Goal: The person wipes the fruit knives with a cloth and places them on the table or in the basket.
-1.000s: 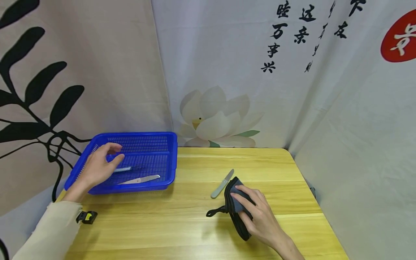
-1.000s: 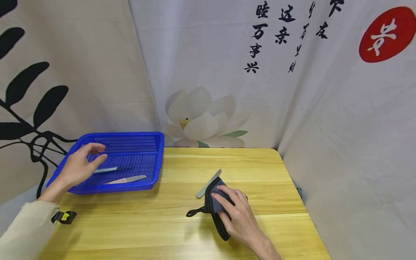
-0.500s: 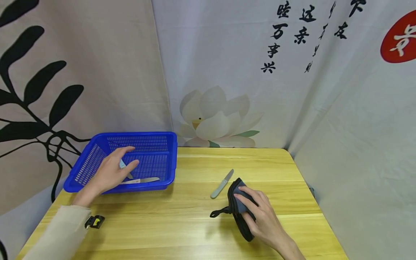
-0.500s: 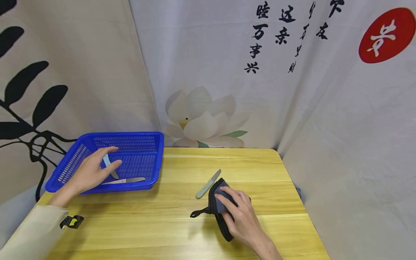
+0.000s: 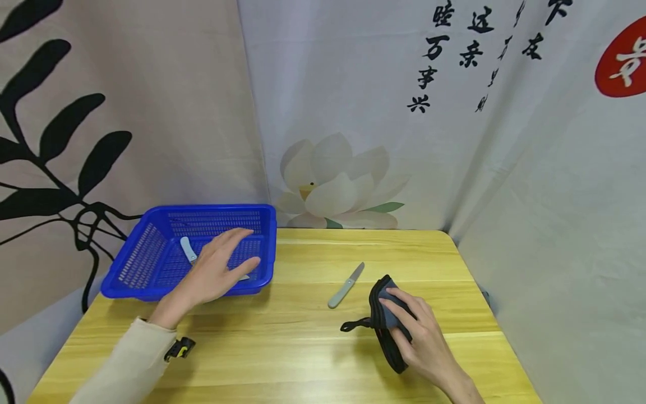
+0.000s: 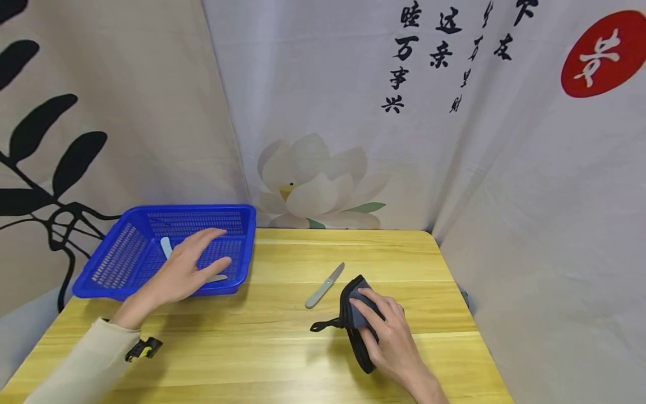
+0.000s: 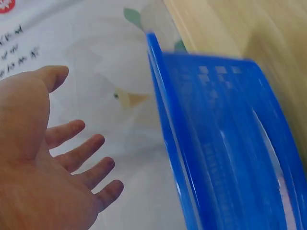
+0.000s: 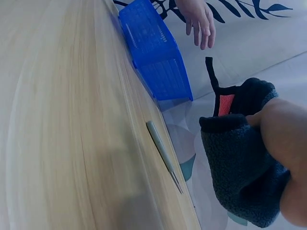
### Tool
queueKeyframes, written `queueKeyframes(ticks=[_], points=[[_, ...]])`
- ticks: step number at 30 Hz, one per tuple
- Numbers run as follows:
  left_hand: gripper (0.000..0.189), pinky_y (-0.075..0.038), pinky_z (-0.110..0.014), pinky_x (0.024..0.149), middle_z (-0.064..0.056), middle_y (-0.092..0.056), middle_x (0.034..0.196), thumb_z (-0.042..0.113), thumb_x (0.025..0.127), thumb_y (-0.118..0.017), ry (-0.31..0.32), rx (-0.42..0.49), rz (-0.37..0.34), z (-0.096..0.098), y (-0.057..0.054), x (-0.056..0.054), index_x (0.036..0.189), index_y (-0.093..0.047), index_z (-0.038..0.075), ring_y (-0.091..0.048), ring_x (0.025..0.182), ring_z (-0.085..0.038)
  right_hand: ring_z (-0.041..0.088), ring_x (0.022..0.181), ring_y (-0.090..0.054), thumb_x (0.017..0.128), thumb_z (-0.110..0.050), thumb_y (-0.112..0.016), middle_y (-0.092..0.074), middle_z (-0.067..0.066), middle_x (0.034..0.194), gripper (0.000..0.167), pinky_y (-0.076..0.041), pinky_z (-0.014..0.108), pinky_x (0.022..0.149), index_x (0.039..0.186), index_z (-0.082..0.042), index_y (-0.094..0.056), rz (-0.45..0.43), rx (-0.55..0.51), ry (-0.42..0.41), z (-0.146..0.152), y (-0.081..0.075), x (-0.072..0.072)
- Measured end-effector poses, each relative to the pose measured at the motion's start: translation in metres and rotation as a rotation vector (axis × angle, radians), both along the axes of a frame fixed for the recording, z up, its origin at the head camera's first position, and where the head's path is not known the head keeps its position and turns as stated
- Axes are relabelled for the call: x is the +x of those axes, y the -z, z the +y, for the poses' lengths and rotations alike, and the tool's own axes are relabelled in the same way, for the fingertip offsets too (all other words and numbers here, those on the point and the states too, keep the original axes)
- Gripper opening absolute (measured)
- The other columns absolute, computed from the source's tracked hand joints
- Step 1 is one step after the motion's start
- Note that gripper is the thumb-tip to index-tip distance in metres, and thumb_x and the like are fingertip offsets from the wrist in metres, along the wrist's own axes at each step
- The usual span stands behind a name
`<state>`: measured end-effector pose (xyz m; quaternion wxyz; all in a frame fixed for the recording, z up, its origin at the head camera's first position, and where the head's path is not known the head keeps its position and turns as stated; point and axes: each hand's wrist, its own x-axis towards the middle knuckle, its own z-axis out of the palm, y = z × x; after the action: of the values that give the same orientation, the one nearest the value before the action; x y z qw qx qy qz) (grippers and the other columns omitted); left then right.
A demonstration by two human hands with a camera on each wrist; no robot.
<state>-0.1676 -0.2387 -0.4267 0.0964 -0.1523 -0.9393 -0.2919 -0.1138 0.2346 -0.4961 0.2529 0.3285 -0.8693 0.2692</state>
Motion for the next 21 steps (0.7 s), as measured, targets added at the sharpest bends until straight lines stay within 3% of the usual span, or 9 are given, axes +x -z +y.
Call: queueKeyframes(ticks=[5, 9, 12, 17, 21], points=[[0.068, -0.028, -0.083, 0.128, -0.021, -0.051, 0.172, 0.037, 0.11, -0.075, 0.052, -0.004, 0.03, 0.032, -0.001, 0.001, 0.167, -0.051, 0.01, -0.04, 0.165, -0.049, 0.033, 0.128, -0.064, 0.089, 0.005, -0.082, -0.068, 0.018, 0.154, 0.063, -0.045, 0.034, 0.11, 0.148, -0.016, -0.074, -0.016, -0.015, 0.016, 0.01, 0.002, -0.001], [0.068, -0.028, -0.081, 0.131, -0.019, -0.05, 0.174, 0.039, 0.11, -0.075, 0.096, -0.004, 0.032, 0.056, -0.004, 0.003, 0.167, -0.052, 0.01, -0.039, 0.167, -0.048, 0.035, 0.127, -0.064, 0.116, -0.026, -0.063, -0.068, 0.021, 0.153, 0.035, -0.045, 0.033, 0.107, 0.148, -0.015, -0.074, 0.002, -0.025, 0.032, 0.018, 0.003, -0.002], [0.067, -0.031, -0.079, 0.131, -0.019, -0.053, 0.172, 0.039, 0.11, -0.075, 0.131, 0.008, 0.052, 0.075, -0.003, 0.004, 0.166, -0.053, 0.01, -0.042, 0.165, -0.048, 0.036, 0.125, -0.064, 0.121, -0.047, -0.04, -0.068, 0.022, 0.152, 0.055, -0.045, 0.035, 0.106, 0.147, -0.013, -0.074, 0.017, -0.03, 0.046, 0.022, 0.003, -0.002], [0.067, -0.04, -0.073, 0.129, -0.015, -0.059, 0.167, 0.04, 0.108, -0.077, 0.208, 0.026, 0.079, 0.108, 0.003, 0.004, 0.164, -0.056, 0.011, -0.051, 0.159, -0.042, 0.036, 0.123, -0.064, 0.121, -0.049, -0.038, -0.068, 0.022, 0.151, 0.058, -0.044, 0.039, 0.105, 0.146, -0.013, -0.075, 0.021, -0.034, 0.067, 0.027, 0.003, -0.001], [0.066, -0.043, -0.068, 0.13, -0.013, -0.059, 0.167, 0.044, 0.11, -0.075, 0.259, 0.021, 0.035, 0.132, 0.015, 0.003, 0.165, -0.055, 0.014, -0.052, 0.159, -0.038, 0.036, 0.123, -0.063, 0.121, -0.05, -0.037, -0.068, 0.022, 0.151, 0.059, -0.044, 0.039, 0.104, 0.145, -0.013, -0.075, 0.016, -0.035, 0.079, 0.029, 0.004, 0.0]])
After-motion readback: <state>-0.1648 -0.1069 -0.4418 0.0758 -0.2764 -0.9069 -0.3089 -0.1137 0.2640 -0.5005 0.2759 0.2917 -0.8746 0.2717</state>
